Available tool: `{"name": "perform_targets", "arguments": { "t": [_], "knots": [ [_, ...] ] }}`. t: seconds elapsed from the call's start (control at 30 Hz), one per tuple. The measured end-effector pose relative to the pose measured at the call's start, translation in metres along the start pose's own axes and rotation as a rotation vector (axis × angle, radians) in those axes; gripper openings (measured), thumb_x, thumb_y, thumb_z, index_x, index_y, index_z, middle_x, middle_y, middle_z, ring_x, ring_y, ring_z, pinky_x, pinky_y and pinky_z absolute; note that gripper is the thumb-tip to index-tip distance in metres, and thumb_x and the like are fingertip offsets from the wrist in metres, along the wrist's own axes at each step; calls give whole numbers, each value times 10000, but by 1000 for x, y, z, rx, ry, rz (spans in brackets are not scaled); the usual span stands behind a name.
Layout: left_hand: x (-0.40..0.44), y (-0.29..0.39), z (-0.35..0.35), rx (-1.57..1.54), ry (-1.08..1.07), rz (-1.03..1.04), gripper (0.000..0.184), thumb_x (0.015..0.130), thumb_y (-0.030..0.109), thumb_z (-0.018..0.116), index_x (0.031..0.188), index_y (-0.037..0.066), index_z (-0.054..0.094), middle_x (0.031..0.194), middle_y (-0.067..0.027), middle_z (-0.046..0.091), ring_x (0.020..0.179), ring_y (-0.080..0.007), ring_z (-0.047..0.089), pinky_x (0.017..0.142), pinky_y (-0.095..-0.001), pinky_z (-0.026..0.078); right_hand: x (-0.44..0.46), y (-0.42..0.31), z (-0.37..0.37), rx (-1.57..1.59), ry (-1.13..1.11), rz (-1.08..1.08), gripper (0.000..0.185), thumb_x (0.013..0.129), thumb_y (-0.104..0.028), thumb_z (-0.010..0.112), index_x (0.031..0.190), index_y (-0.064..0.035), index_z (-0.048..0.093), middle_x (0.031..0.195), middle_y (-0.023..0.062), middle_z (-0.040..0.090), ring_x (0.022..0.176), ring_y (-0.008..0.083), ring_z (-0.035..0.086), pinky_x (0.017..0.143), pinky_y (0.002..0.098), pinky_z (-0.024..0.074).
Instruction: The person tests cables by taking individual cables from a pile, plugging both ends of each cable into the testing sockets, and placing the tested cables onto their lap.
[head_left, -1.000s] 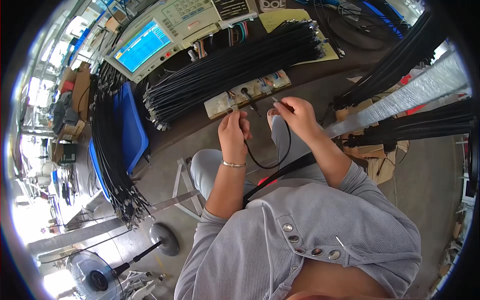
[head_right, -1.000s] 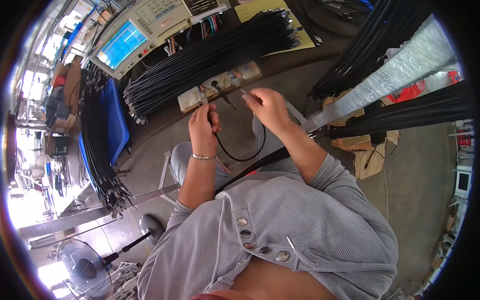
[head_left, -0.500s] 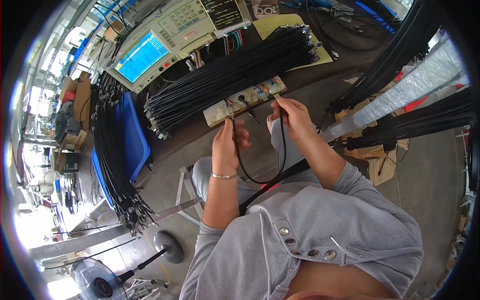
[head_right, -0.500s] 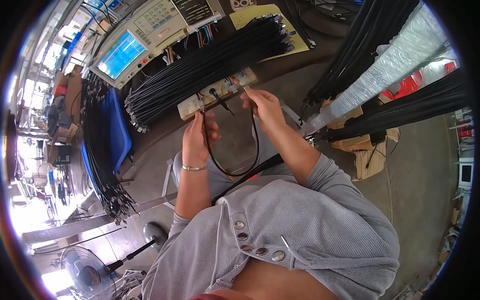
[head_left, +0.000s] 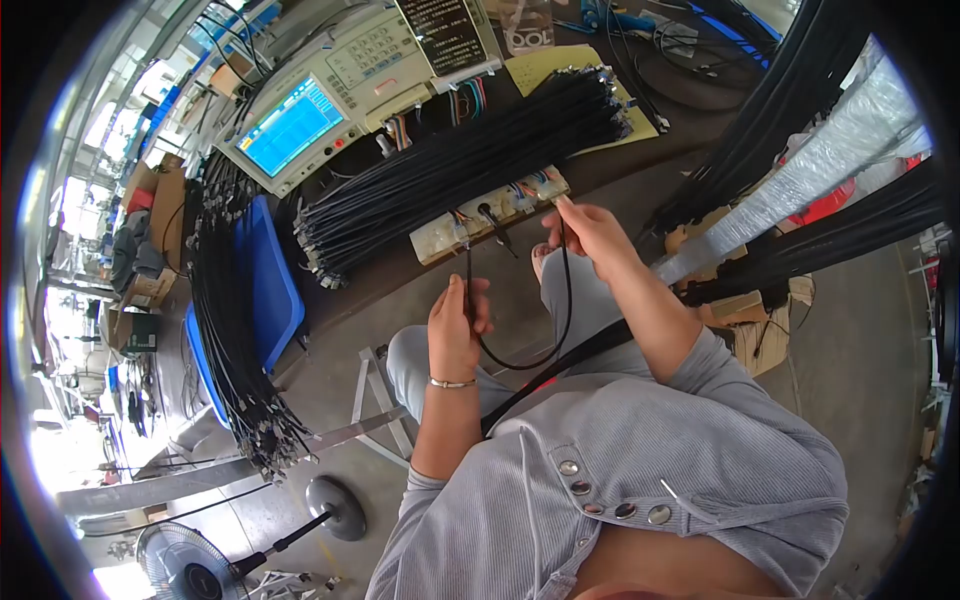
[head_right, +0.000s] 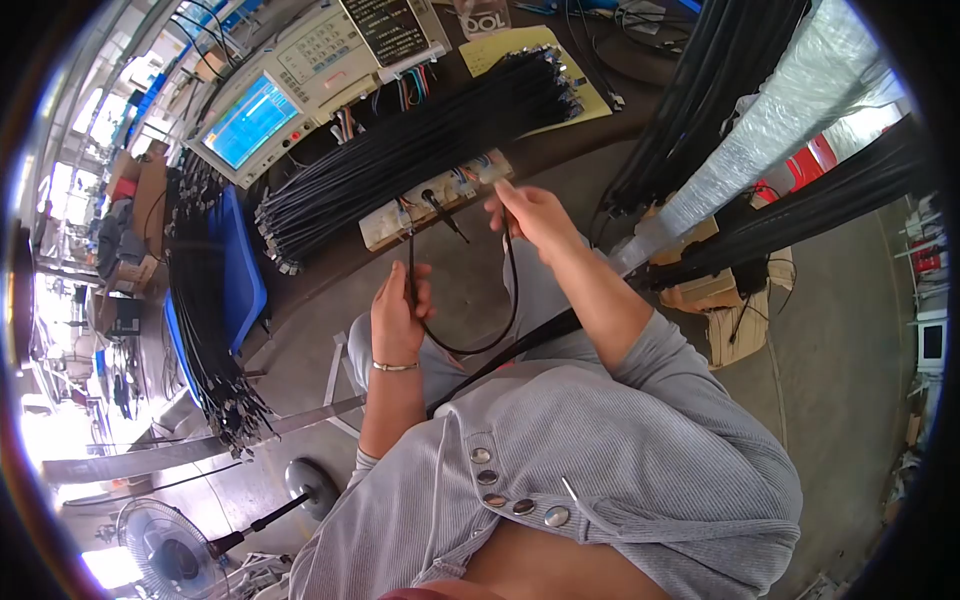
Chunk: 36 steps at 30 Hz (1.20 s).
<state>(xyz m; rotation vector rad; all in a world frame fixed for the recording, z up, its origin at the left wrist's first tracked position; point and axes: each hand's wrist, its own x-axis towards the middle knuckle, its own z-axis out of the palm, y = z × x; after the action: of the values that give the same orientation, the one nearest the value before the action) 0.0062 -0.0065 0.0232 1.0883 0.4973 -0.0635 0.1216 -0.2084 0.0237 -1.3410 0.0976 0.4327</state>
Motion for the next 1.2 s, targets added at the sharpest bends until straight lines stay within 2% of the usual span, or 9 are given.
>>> {"name": "perform_targets", "arguments": {
  "t": [0.07,0.2,0.3,0.5,0.57,0.6,0.67,0.77,1.2],
  "knots": [
    [-1,4,-3,-24,40,10,383,945,352,440,930,-3,583,581,-20,466,460,-107,367,451,-265,326,-7,6,-5,-8,-84,57,419,937,-410,450,856,-55,657,634,-13,564,501,46,376,482,189,291],
    [-5,8,-14,-22,62,35,383,946,350,439,932,-5,582,584,-19,472,464,-104,376,454,-264,335,-12,21,-13,25,-141,55,447,944,-433,415,868,-64,655,625,-20,555,499,48,374,486,190,288],
    [-1,11,-18,-35,30,28,385,945,344,446,927,-13,588,589,-24,495,452,-91,388,435,-245,366,-12,24,-14,23,-128,65,466,931,-462,433,854,-62,659,624,6,583,507,49,397,492,200,312],
    [21,11,-15,47,-10,8,381,950,345,437,939,-6,583,614,-31,514,475,-113,417,465,-268,384,-7,15,-6,56,-83,1,395,925,-412,482,854,-67,660,671,12,604,533,55,406,536,197,344],
    [28,12,-11,36,-35,23,366,950,335,447,949,-4,585,668,-57,574,516,-137,505,501,-281,443,-4,10,-1,20,-22,-107,364,927,-378,491,882,-56,655,678,-12,596,546,40,403,522,188,314],
    [31,13,-8,35,-36,26,366,950,335,447,949,-4,585,668,-57,574,516,-137,505,501,-281,443,-4,6,0,19,-23,-109,364,927,-378,491,882,-56,655,678,-12,596,546,40,403,522,188,314],
    [35,15,-2,76,45,47,357,947,333,459,962,0,588,752,-90,628,606,-168,589,572,-293,495,-4,-4,1,109,-3,-34,346,921,-365,512,888,-51,653,680,-1,602,550,32,403,529,178,311],
    [40,16,-1,91,40,78,363,941,344,473,970,1,589,806,-103,647,681,-186,624,626,-294,512,9,1,-4,5,-5,-106,347,917,-359,526,884,-36,650,688,13,613,555,26,405,523,173,302],
    [43,29,11,100,41,-30,399,902,401,530,956,11,593,810,-85,650,675,-182,624,603,-290,504,17,-6,-8,-186,-7,-93,415,895,-403,549,879,-2,654,690,42,634,525,42,394,500,186,291]
  ]
}}
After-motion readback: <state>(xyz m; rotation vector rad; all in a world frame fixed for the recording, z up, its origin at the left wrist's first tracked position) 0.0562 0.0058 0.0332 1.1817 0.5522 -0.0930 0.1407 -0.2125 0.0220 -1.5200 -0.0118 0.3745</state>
